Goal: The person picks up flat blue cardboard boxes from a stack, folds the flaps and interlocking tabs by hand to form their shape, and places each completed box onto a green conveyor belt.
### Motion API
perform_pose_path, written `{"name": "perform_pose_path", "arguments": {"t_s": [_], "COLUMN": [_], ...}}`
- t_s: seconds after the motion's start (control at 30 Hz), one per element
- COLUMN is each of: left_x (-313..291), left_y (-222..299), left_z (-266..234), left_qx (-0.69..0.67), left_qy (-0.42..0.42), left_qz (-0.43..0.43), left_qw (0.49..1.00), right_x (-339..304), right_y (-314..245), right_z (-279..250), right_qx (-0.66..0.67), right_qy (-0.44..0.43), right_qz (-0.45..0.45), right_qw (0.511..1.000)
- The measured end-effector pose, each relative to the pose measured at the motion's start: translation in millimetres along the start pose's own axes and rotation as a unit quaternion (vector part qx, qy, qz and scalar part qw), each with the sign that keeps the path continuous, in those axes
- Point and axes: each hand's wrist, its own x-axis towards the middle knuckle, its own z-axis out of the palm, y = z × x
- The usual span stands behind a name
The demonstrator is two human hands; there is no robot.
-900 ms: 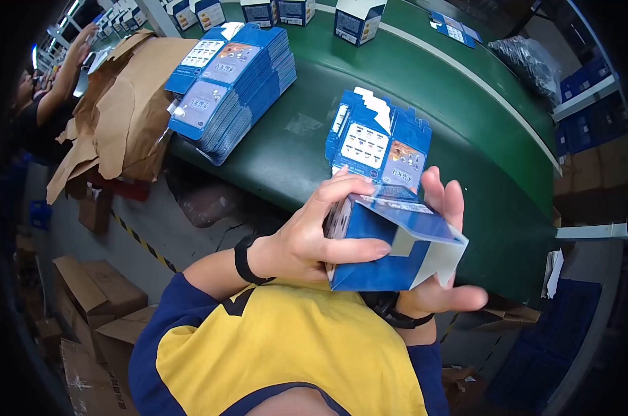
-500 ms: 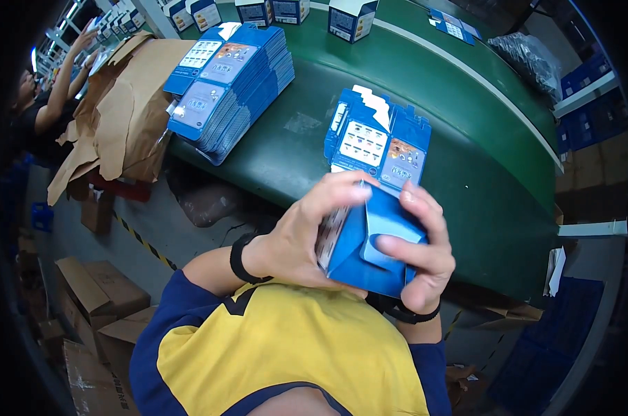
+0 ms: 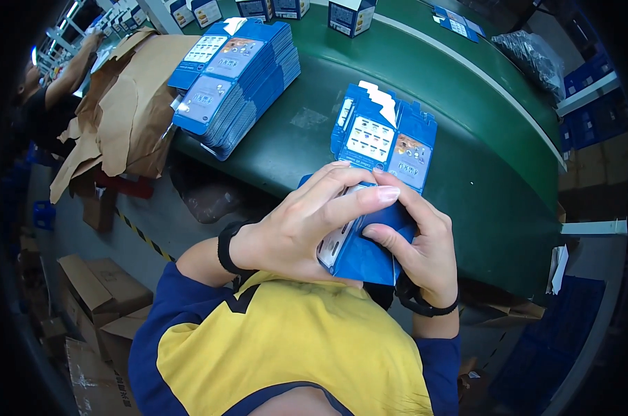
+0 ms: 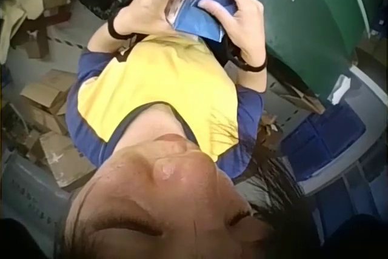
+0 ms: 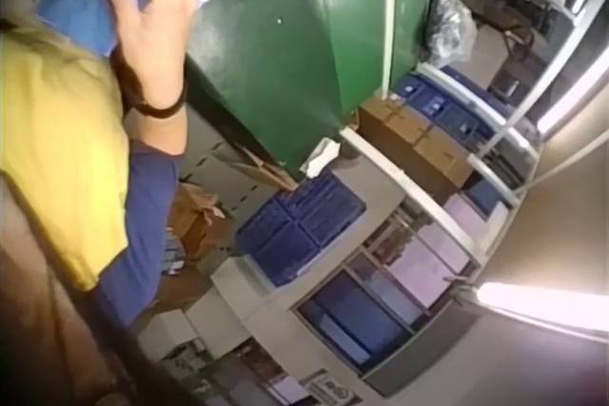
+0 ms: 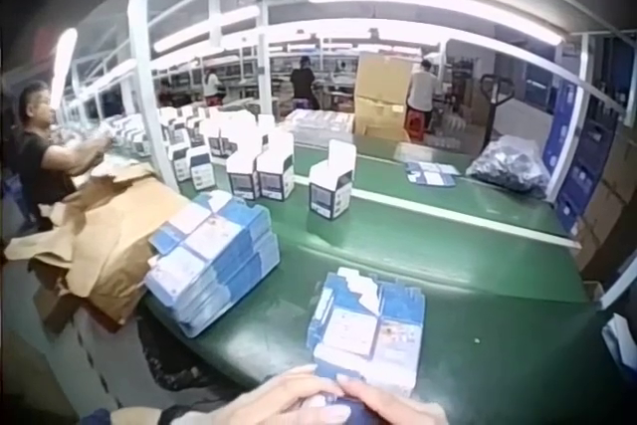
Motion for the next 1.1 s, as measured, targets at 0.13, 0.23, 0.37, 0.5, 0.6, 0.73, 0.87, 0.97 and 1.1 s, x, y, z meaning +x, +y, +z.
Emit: {"name": "perform_pose_path", "arguments": {"t_s": [0.13,0.23,0.37,0.5,0.6,0.73,0.87,0.97,1.1], "left_x": [-0.9,-0.6,-9.8,11.1,16.4,25.6,31.3,14.5,-3.7], "left_y": [0.9,-1.6,-9.5,2.4,4.6,-19.2,-32.0,-61.6,-115.0], "left_z": [-0.5,5.6,24.3,-2.9,-15.5,-35.2,-93.0,-148.7,-240.1], "left_qx": [-0.036,0.017,0.063,0.09,0.12,0.228,0.57,0.612,0.426], "left_qy": [-0.005,-0.006,0.012,-0.018,-0.063,-0.076,-0.109,-0.03,0.048], "left_qz": [-0.021,0.033,0.056,0.17,0.264,0.339,0.037,-0.221,-0.366], "left_qw": [0.999,0.999,0.996,0.981,0.955,0.909,0.813,0.759,0.826], "right_x": [1.3,-5.3,-11.4,-3.8,0.3,23.7,95.4,163.5,202.0], "right_y": [-6.2,-8.6,-14.0,-20.8,-10.7,8.5,44.1,118.8,209.9], "right_z": [-4.9,0.3,4.5,-2.9,-19.0,-38.0,-77.7,-123.6,-172.1], "right_qx": [-0.022,0.13,0.197,0.333,0.405,0.397,0.205,-0.207,-0.19], "right_qy": [-0.027,0.056,0.116,0.166,0.09,-0.122,-0.069,0.188,0.219], "right_qz": [-0.02,0.001,0.024,0.033,0.078,0.177,0.185,-0.088,0.043], "right_qw": [0.999,0.99,0.973,0.928,0.906,0.892,0.959,0.956,0.956]}}
